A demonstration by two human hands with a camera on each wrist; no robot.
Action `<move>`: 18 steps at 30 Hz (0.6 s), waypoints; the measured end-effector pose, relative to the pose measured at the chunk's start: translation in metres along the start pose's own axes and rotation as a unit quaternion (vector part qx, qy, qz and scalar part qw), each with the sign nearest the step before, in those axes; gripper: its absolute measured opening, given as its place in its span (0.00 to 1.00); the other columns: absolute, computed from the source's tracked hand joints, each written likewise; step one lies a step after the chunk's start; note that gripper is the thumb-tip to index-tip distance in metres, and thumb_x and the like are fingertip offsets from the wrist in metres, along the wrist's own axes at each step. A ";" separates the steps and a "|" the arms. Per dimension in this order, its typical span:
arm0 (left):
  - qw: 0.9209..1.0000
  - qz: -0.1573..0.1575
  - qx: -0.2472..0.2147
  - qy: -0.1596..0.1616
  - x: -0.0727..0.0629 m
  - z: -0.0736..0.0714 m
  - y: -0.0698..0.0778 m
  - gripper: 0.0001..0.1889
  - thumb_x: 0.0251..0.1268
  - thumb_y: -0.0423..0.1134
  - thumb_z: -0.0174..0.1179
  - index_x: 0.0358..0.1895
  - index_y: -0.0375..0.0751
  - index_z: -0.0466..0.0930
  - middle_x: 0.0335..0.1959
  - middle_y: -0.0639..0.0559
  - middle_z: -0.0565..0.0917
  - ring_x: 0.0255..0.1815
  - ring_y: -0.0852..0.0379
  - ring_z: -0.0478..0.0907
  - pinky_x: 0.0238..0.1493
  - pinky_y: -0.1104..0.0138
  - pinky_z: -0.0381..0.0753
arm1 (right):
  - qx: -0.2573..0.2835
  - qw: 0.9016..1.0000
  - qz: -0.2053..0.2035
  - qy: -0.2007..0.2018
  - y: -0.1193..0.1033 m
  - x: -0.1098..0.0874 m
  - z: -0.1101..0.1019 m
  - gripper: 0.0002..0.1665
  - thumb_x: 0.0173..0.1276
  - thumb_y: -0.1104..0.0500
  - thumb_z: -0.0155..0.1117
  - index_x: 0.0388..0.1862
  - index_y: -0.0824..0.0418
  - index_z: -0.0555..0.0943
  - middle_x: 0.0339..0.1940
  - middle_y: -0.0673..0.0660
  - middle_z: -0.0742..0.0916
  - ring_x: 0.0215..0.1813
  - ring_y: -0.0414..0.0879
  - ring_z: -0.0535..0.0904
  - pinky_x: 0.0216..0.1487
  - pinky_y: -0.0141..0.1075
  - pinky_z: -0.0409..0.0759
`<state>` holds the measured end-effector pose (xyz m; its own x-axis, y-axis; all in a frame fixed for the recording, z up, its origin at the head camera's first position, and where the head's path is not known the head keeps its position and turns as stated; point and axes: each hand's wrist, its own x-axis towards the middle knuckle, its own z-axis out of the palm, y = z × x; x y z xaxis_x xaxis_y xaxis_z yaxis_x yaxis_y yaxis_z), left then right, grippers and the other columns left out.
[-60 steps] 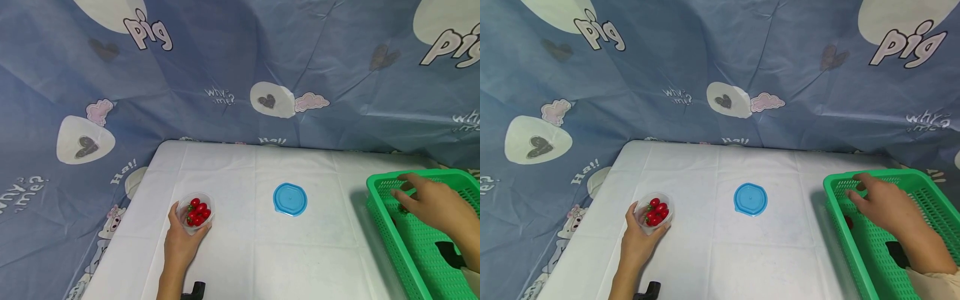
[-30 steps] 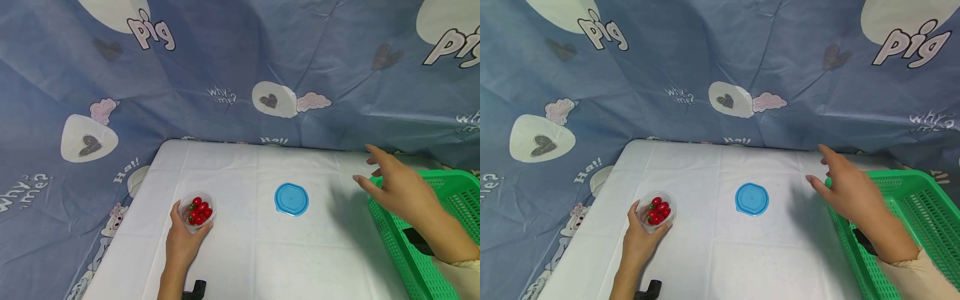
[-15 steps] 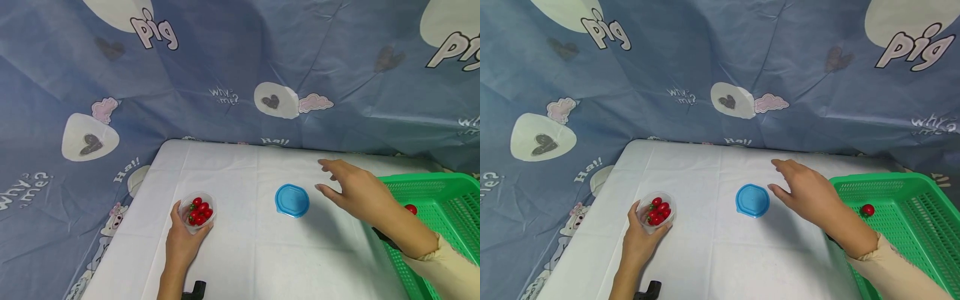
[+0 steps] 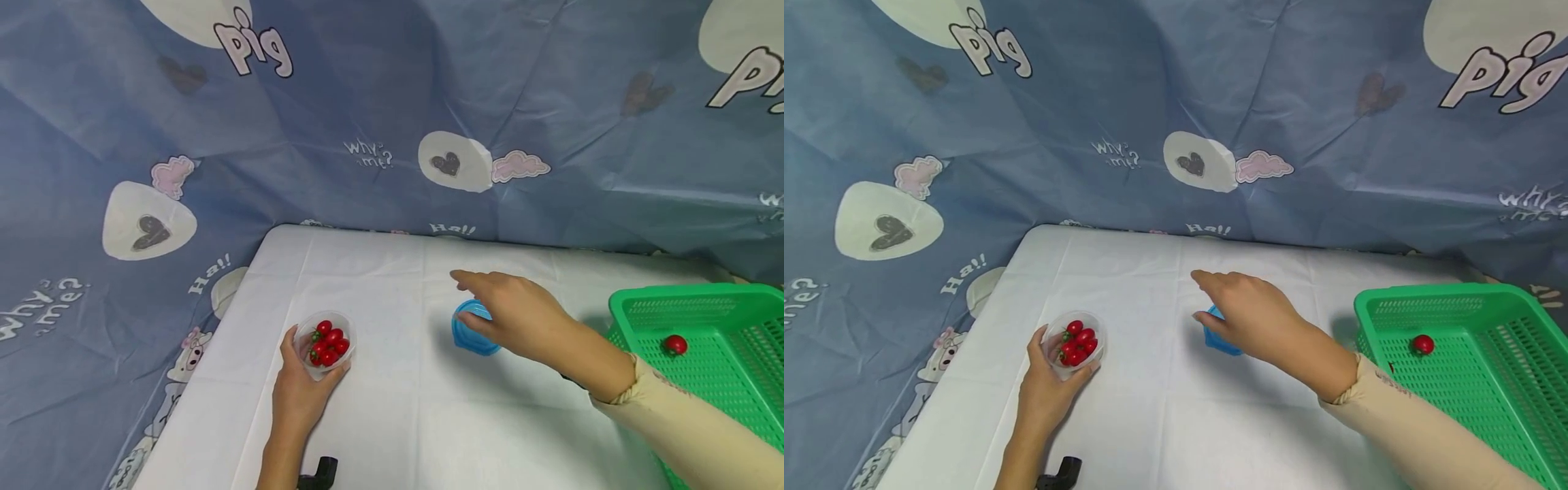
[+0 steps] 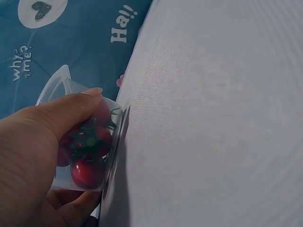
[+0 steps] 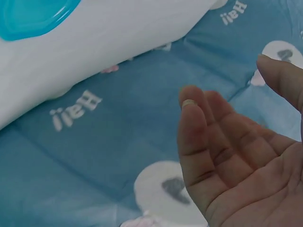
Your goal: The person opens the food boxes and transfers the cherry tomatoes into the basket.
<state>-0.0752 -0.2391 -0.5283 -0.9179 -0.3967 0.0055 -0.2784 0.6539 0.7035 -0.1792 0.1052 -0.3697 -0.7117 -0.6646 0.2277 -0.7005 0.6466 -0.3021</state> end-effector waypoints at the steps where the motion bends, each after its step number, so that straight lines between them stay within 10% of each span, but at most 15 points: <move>1: 1.000 0.000 -0.001 0.001 0.000 0.000 0.000 0.61 0.54 0.46 0.81 0.84 0.44 0.45 0.75 0.33 0.71 0.67 0.24 0.74 0.59 0.29 0.74 | 0.001 1.000 -0.008 0.000 -0.003 0.004 0.003 0.35 0.66 0.54 0.79 0.68 0.63 0.78 0.52 0.55 0.90 0.45 0.49 0.88 0.42 0.46 0.87; 18: 1.000 0.004 -0.002 0.006 0.000 0.000 -0.001 0.60 0.54 0.47 0.81 0.84 0.44 0.46 0.74 0.35 0.73 0.67 0.26 0.74 0.60 0.30 0.73 | 0.014 0.992 -0.111 -0.061 -0.047 0.051 0.054 0.25 0.67 0.59 0.77 0.60 0.62 0.80 0.37 0.52 0.90 0.30 0.43 0.82 0.38 0.38 0.85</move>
<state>-0.0752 -0.2400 -0.5288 -0.9172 -0.3980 0.0196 -0.2692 0.6550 0.7061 -0.1802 0.0207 -0.3941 -0.5269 -0.8308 0.1793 -0.8364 0.4693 -0.2833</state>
